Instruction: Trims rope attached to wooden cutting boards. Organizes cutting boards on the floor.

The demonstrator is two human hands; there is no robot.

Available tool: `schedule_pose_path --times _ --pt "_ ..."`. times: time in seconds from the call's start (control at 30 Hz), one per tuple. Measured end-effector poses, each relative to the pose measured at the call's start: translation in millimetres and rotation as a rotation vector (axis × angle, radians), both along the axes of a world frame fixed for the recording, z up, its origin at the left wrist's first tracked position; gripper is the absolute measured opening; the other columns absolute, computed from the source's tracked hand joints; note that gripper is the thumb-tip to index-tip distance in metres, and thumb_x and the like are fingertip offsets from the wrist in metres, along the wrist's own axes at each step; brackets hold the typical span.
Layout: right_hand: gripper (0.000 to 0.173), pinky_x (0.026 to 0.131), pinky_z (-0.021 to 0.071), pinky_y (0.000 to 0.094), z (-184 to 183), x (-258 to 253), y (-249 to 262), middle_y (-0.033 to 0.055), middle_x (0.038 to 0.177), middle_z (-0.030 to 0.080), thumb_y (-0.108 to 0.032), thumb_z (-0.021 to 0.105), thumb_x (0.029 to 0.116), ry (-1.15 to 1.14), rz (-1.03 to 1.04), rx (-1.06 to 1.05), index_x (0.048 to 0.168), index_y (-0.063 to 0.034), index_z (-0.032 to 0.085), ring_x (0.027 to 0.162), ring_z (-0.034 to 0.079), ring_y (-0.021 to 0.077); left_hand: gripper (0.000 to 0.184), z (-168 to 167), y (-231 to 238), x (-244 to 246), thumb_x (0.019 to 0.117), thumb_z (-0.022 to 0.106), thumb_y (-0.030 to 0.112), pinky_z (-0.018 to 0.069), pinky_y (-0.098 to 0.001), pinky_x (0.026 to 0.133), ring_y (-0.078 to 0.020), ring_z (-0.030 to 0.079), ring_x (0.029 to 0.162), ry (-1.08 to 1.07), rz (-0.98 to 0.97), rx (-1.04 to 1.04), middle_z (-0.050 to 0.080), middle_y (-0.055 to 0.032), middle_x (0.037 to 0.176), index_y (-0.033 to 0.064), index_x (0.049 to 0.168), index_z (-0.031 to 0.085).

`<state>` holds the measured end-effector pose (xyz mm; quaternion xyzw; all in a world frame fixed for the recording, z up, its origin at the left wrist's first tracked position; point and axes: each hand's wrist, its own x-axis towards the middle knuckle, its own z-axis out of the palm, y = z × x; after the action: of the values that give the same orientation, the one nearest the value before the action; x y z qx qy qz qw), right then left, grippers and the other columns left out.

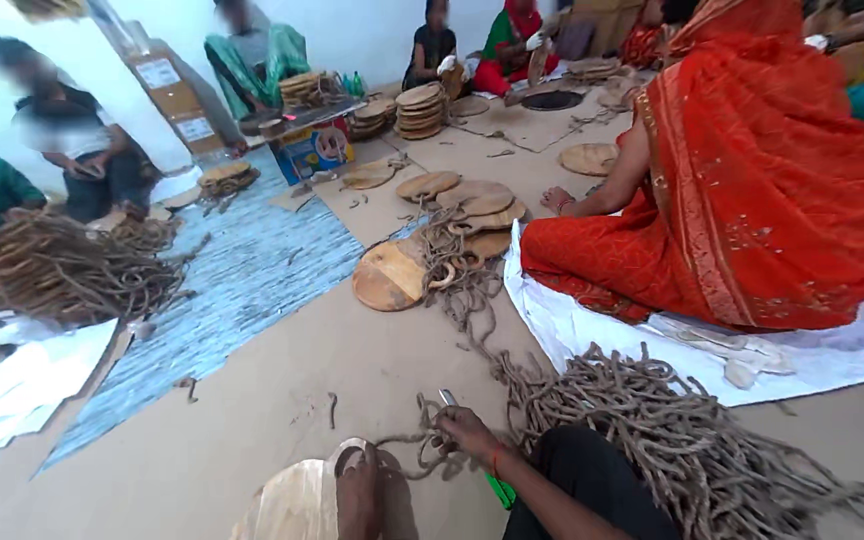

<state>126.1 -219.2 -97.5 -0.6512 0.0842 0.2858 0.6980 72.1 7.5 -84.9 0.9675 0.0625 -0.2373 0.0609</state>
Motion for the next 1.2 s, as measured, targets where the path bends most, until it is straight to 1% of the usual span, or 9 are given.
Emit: schedule_pose_path --times 0.07,0.17,0.33,0.5,0.7,0.83,1.0,1.07,1.2 --pt "0.041 0.081 0.0595 0.0414 -3.2 -1.7 7.3 0.0145 0.115 0.068 -0.037 0.052 0.1081 0.076 0.11 -0.048 0.128 -0.0011 0.058 0.09 0.071 0.024 0.058 15.6 -6.4 -14.4 0.0963 0.062 0.013 0.0398 -0.0621 0.111 -0.0456 0.061 0.123 -0.109 -0.191 -0.129 0.067 -0.0263 0.128 -0.0023 0.15 0.046" --pt "0.066 0.09 0.0554 0.0492 -5.8 -8.6 10.0 0.0172 0.12 0.067 -0.058 0.05 0.1032 0.171 0.287 -0.055 0.139 -0.0024 0.053 0.103 0.068 0.0281 0.041 34.6 -43.5 -44.1 0.0956 0.065 0.012 0.0471 -0.0607 0.104 -0.0443 0.066 0.114 -0.349 -0.502 -0.282 0.072 -0.0242 0.117 -0.0036 0.133 0.063" --pt "0.042 0.079 0.0566 0.0413 20.6 -18.2 -2.5 0.0118 0.106 0.065 -0.02 0.058 0.1026 0.2 0.149 0.052 0.139 -0.0029 0.047 0.09 0.066 0.0204 0.032 17.8 -55.3 -50.7 0.0928 0.063 0.002 0.0482 -0.0578 0.103 -0.0336 0.066 0.122 -0.722 -0.725 -0.343 0.073 -0.0105 0.125 0.0112 0.121 0.074" --pt "0.034 0.081 0.0591 0.0375 40.3 12.6 -2.9 0.0148 0.109 0.067 -0.007 0.053 0.1037 0.023 -0.354 0.14 0.136 0.0026 0.049 0.093 0.069 0.02 0.033 32.4 -41.7 -35.6 0.0935 0.065 0.019 0.0499 -0.0514 0.102 -0.0332 0.065 0.12 -1.038 -0.426 -0.368 0.068 -0.0165 0.129 0.0064 0.124 0.069" --pt "0.032 0.07 0.0531 0.0283 73.3 170.8 -21.7 0.0068 0.105 0.063 -0.024 0.054 0.1069 -0.142 -0.574 0.235 0.133 -0.0056 0.053 0.082 0.061 0.0115 0.047 10.3 -34.0 -19.0 0.0907 0.07 0.015 0.0524 -0.0565 0.1 -0.036 0.066 0.119 -0.662 -0.258 -0.493 0.07 -0.014 0.127 0.0043 0.136 0.063" --pt "0.055 0.099 0.0539 0.0491 92.2 234.1 -37.9 0.0242 0.147 0.048 -0.017 0.059 0.1051 -0.16 -0.622 -0.037 0.154 -0.0031 0.036 0.124 0.059 0.035 0.047 14.3 -40.2 -10.4 0.098 0.063 0.02 0.0457 -0.0545 0.108 -0.0345 0.059 0.129 -0.28 -0.242 -0.519 0.063 -0.0138 0.138 0.009 0.143 0.057" --pt "0.039 0.087 0.0566 0.0526 23.9 101.8 -58.5 0.0183 0.126 0.066 -0.027 0.062 0.104 -0.308 -0.26 -0.524 0.137 -0.007 0.058 0.105 0.068 0.0324 0.042 17.5 -39.3 -2.4 0.1034 0.057 0.025 0.0431 -0.0545 0.111 -0.034 0.058 0.13 0.039 -0.227 -0.556 0.062 -0.0157 0.139 0.0091 0.143 0.056" --pt "0.039 0.097 0.0542 0.0517 -3.8 38.5 -69.0 0.0155 0.123 0.069 -0.028 0.067 0.0991 -0.213 -0.021 -0.715 0.131 -0.0053 0.064 0.109 0.068 0.0299 0.042 20.7 -38.6 -0.3 0.1041 0.056 0.026 0.0437 -0.0543 0.11 -0.0338 0.058 0.129 0.084 -0.215 -0.552 0.061 -0.0163 0.138 0.0093 0.143 0.056" --pt "0.04 0.093 0.054 0.0578 9.0 -8.1 -50.6 0.0182 0.119 0.069 -0.032 0.072 0.0967 -0.188 0.138 -0.861 0.126 -0.0057 0.067 0.106 0.068 0.035 0.042 25.6 -38.2 0.4 0.1043 0.059 0.026 0.0467 -0.0534 0.109 -0.0328 0.061 0.126 0.092 -0.225 -0.551 0.063 -0.0161 0.136 0.0091 0.142 0.057"
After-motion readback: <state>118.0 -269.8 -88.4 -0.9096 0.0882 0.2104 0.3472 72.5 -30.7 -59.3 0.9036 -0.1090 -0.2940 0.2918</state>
